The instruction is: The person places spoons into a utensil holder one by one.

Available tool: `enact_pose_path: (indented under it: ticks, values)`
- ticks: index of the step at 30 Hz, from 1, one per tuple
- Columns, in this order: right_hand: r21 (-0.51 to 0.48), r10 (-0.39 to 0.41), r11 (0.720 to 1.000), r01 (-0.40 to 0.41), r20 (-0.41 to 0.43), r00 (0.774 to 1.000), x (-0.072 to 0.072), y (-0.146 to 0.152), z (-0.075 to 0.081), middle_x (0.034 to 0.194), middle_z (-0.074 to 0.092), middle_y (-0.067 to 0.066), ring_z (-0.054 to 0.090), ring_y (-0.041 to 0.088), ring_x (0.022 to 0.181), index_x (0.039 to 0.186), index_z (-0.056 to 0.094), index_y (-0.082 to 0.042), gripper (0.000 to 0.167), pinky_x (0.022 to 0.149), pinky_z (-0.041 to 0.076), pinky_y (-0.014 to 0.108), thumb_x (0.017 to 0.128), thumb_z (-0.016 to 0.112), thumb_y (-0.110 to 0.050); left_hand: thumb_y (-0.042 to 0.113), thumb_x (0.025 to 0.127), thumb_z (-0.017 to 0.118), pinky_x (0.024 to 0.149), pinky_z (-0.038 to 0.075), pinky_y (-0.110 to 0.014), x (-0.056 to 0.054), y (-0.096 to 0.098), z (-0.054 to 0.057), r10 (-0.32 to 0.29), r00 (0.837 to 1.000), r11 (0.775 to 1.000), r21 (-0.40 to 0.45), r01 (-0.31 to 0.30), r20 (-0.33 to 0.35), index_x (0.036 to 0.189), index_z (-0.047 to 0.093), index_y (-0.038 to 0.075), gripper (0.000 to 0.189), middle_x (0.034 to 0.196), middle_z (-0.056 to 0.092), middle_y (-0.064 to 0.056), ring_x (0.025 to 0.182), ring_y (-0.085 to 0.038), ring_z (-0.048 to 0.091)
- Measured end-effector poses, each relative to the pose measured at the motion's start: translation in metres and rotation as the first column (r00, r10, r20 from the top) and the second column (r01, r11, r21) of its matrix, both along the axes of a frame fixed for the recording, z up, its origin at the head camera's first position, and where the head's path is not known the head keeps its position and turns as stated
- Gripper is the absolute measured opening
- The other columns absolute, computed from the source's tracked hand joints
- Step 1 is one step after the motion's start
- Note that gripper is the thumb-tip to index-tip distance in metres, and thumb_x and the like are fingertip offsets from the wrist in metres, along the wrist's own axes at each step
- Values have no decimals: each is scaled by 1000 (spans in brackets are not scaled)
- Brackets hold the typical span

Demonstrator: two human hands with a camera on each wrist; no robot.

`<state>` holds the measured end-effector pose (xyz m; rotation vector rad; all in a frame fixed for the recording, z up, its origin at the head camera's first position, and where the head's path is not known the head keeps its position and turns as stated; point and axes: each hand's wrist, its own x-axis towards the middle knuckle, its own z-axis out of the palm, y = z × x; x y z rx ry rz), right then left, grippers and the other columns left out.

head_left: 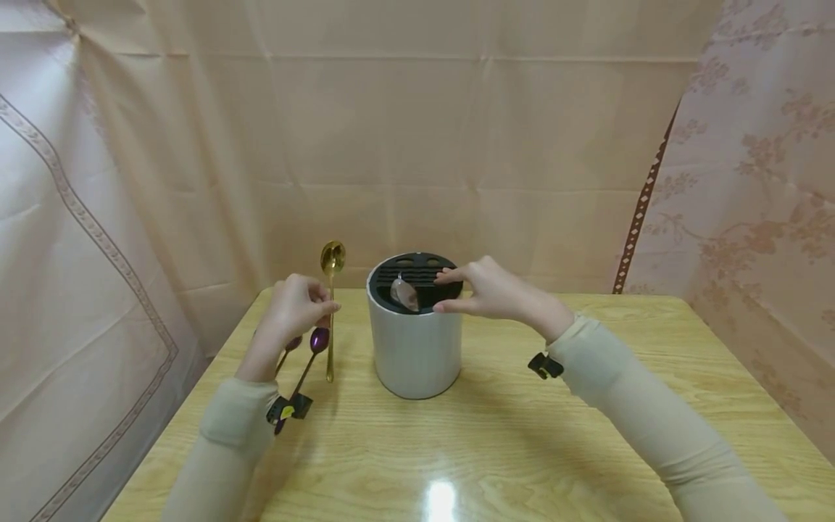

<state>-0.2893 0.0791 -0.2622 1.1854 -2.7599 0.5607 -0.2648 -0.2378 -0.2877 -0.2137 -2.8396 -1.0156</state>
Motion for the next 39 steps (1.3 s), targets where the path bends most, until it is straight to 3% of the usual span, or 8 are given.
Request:
enact_pose_path:
  ticks: [12,22,30,35,39]
  values:
    - [2,-3,1000,3,3,1000,1,0,1,126,61,15,17,6,43,124,63,-5,55,46,28,24,85,68,-43,18,87,69,59,52,-28,4,8,22,69,986,998,-3,-70,-154,77,67,4,17,66,69,-7,54,-14,64]
    - [-1,-5,1000,5,5,1000,1,1,0,126,61,15,17,6,43,124,63,-5,54,47,29,24,85,68,-42,21,88,68,57,53,-25,4,15,37,125,977,990,89,-111,-171,84,67,3,18,77,72,-12,60,-16,68]
    - [-6,-7,1000,7,11,1000,2,1,0,126,62,13,16,6,42,125,63,-6,56,48,29,25,84,68,-44,22,87,69,54,50,-22,6,18,45,155,958,984,127,-127,-239,86,67,2,20,79,72,-15,58,-14,67]
    - [-14,-5,1000,5,2,1000,2,1,0,127,61,14,14,6,44,124,63,-6,55,49,30,25,84,69,-43,19,87,69,50,51,-17,6,19,50,168,943,974,196,-114,-288,88,67,-1,20,80,71,-18,57,-17,67]
    - [-18,1,1000,-1,2,1000,2,2,0,127,61,14,14,7,44,124,63,-6,55,48,29,25,84,69,-43,20,87,69,50,51,-15,6,20,55,172,928,969,226,-99,-330,89,67,-2,23,80,70,-19,55,-12,65]
